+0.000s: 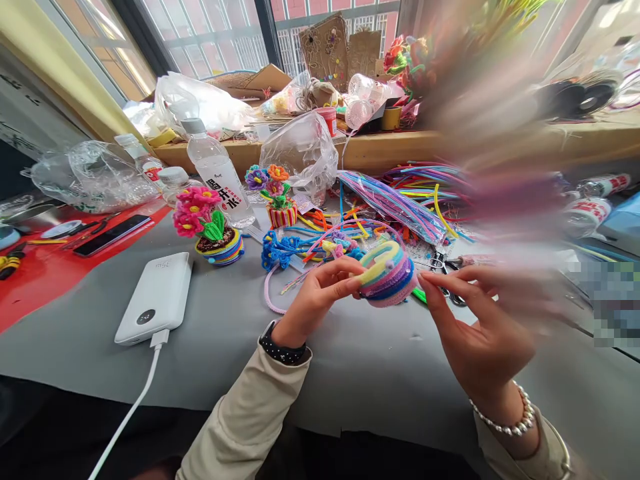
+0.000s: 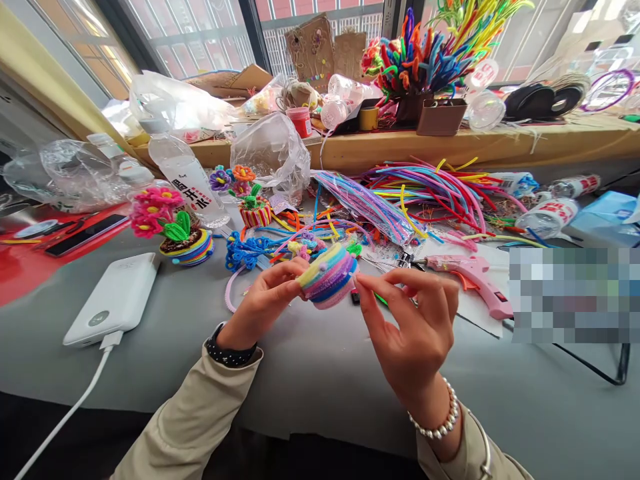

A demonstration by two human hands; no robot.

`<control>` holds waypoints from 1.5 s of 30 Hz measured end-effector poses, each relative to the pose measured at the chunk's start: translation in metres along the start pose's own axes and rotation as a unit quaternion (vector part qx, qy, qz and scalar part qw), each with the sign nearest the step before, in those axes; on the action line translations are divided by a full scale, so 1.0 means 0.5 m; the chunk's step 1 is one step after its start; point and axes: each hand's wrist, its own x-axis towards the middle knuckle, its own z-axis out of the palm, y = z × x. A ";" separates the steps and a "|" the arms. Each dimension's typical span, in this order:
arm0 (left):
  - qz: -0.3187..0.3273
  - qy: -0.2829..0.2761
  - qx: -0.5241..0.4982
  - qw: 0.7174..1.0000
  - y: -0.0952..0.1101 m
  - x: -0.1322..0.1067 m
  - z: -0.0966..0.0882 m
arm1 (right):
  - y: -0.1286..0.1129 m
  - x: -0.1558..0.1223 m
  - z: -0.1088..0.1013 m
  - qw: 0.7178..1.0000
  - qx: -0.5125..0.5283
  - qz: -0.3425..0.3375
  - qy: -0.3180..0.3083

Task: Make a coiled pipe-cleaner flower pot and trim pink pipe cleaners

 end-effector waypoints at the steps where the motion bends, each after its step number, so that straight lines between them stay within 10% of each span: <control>1: 0.000 -0.005 0.003 1.000 0.001 0.000 0.000 | 0.001 -0.001 0.000 1.000 0.002 -0.001 0.002; 45: 0.003 0.000 0.011 1.000 0.000 -0.001 0.001 | 0.003 0.000 -0.008 0.981 -0.128 -0.148 0.001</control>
